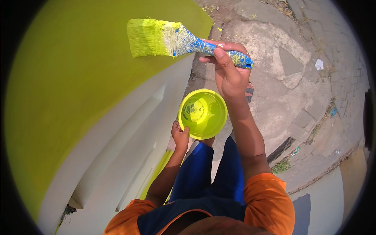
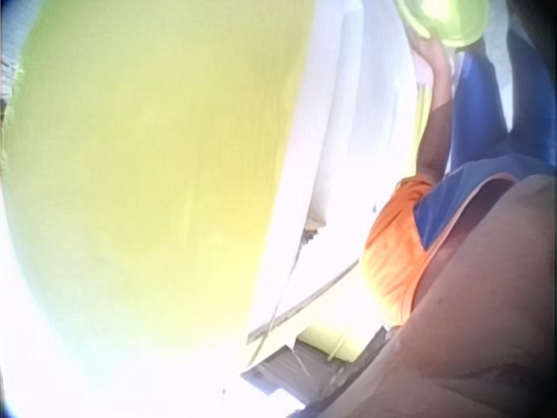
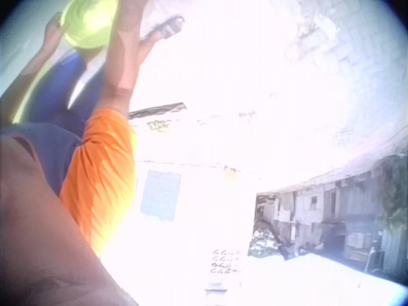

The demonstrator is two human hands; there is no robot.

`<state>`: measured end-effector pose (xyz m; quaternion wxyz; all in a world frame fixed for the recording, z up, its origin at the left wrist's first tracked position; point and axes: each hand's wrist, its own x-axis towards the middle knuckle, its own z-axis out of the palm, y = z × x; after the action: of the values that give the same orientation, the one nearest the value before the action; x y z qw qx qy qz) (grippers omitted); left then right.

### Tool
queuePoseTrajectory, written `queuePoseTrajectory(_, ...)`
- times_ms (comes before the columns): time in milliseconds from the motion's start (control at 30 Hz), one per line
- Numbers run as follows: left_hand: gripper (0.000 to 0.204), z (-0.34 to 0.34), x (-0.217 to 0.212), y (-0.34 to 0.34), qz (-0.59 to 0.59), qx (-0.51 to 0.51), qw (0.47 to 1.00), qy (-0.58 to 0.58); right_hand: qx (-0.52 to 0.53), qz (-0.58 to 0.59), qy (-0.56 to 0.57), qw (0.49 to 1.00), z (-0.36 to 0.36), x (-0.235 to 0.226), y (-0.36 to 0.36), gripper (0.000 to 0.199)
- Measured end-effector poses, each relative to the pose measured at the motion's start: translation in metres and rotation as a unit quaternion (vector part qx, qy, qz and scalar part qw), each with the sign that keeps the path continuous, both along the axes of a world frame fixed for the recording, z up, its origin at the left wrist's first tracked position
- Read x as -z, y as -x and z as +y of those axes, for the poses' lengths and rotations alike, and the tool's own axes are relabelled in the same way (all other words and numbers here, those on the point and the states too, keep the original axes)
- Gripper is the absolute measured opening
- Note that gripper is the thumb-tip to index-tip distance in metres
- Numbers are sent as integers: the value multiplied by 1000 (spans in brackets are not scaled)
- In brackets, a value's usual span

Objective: The person paints a curved exterior wall and a vertical pillar with lime green paint using a brush and a small bowl. They repeatedly dip the brush into the bowl and apply paint to the wall, then walk to a gate, open it, and continue painting the pillar on a balcony.

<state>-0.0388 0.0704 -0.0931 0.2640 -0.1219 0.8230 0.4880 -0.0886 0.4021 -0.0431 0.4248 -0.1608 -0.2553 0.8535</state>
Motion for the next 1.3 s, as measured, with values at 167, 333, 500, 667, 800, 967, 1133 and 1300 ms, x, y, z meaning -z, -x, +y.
queuePoseTrajectory(167,26,-14,4,-3,-11,-8,1000,2,11,-110,145,983,14,155,33,16)
queuePoseTrajectory(333,27,-19,21,-5,17,-33,999,-22,26,-185,134,973,41,311,65,18)
queuePoseTrajectory(500,27,-21,20,-4,14,-27,999,-12,52,-300,53,951,64,328,86,19)
queuePoseTrajectory(667,25,-15,17,-1,21,-33,999,-15,43,-125,56,990,68,220,64,19)
queuePoseTrajectory(800,24,-19,12,2,-6,-23,999,-26,23,-39,77,996,53,187,57,18)
queuePoseTrajectory(967,23,-31,25,2,-13,-29,999,-36,38,-166,125,977,27,289,94,18)
queuePoseTrajectory(1133,23,-39,38,-2,-17,-56,998,-28,58,-320,82,942,20,391,107,13)
queuePoseTrajectory(1300,23,-30,34,0,-9,-54,998,-7,23,-235,175,956,-7,361,93,17)
